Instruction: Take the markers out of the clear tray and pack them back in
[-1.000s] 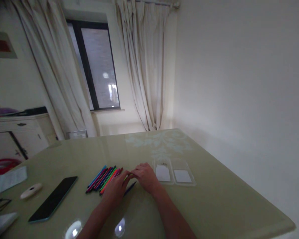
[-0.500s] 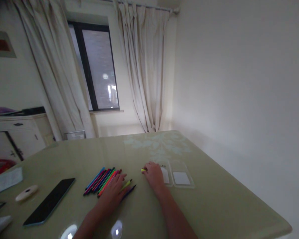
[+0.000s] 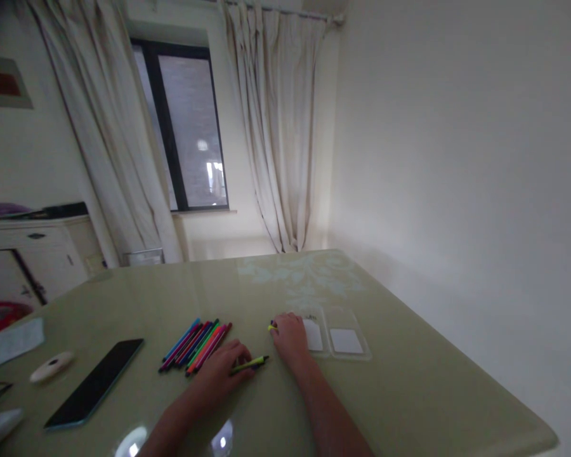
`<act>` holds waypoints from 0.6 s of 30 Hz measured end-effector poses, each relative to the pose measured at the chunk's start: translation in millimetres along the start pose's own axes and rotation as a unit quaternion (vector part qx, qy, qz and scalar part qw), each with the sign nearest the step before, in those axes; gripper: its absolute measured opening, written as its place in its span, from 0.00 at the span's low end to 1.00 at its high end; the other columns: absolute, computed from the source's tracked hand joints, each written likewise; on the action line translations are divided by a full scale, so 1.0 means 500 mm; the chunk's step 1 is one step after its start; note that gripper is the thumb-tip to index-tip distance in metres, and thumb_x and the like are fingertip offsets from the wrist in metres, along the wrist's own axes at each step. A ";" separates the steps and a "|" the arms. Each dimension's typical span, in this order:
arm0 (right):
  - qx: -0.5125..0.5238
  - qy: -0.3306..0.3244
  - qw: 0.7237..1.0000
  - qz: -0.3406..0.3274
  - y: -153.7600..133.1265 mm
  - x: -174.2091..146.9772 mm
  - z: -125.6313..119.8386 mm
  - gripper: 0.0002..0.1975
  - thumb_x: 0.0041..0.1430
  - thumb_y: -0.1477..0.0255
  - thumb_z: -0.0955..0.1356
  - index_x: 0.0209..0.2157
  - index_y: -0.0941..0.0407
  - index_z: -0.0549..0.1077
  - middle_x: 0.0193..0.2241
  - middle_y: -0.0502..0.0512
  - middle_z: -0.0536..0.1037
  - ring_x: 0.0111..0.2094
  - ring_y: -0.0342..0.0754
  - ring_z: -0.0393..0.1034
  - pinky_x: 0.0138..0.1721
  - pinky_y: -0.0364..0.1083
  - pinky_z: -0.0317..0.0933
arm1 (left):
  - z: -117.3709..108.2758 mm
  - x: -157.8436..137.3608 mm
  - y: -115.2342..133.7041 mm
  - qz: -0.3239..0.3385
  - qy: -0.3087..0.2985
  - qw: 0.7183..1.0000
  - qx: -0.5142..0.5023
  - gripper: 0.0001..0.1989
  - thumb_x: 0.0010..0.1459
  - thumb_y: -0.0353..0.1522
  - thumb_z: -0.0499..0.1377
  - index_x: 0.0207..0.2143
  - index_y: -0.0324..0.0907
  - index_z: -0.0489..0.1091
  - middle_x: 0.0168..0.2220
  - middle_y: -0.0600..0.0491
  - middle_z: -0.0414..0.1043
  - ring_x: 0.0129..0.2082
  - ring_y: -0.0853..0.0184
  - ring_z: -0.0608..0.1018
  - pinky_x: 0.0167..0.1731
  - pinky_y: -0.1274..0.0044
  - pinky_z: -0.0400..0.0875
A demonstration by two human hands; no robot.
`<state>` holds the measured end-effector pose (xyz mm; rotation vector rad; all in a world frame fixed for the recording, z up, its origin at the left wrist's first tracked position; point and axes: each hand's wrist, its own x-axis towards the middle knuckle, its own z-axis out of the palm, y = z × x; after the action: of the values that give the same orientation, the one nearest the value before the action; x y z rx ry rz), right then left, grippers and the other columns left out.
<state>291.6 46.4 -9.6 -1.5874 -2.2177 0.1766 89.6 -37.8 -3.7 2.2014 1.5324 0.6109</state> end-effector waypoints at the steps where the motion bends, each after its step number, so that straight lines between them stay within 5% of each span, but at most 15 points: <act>1: -0.002 -0.004 1.000 -0.002 -0.001 0.000 0.000 0.08 0.64 0.72 0.67 0.41 0.55 0.79 0.43 0.57 0.82 0.49 0.53 0.71 0.50 0.48 0.56 | 0.002 0.002 0.000 -0.006 0.014 1.000 0.018 0.05 0.60 0.36 0.61 0.36 0.44 0.72 0.40 0.52 0.74 0.42 0.63 0.75 0.41 0.75 0.65; 6: 0.003 0.003 1.000 -0.012 -0.005 -0.002 0.001 0.09 0.65 0.72 0.66 0.41 0.54 0.78 0.42 0.56 0.82 0.48 0.53 0.71 0.49 0.48 0.55 | 0.009 0.007 -0.004 -0.032 0.055 0.994 0.088 0.08 0.59 0.39 0.63 0.34 0.44 0.71 0.39 0.51 0.75 0.42 0.60 0.75 0.41 0.72 0.64; 18: 0.007 0.015 1.000 -0.018 -0.009 -0.008 0.001 0.11 0.64 0.76 0.64 0.44 0.54 0.77 0.43 0.56 0.82 0.48 0.53 0.71 0.49 0.48 0.55 | 0.014 0.005 -0.006 -0.039 0.085 0.992 0.080 0.14 0.63 0.46 0.59 0.40 0.45 0.70 0.40 0.51 0.75 0.42 0.59 0.77 0.41 0.71 0.67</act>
<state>288.4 41.0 -9.7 -1.5321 -2.2157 0.1571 92.0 -35.0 -11.0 2.2415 1.8016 0.6884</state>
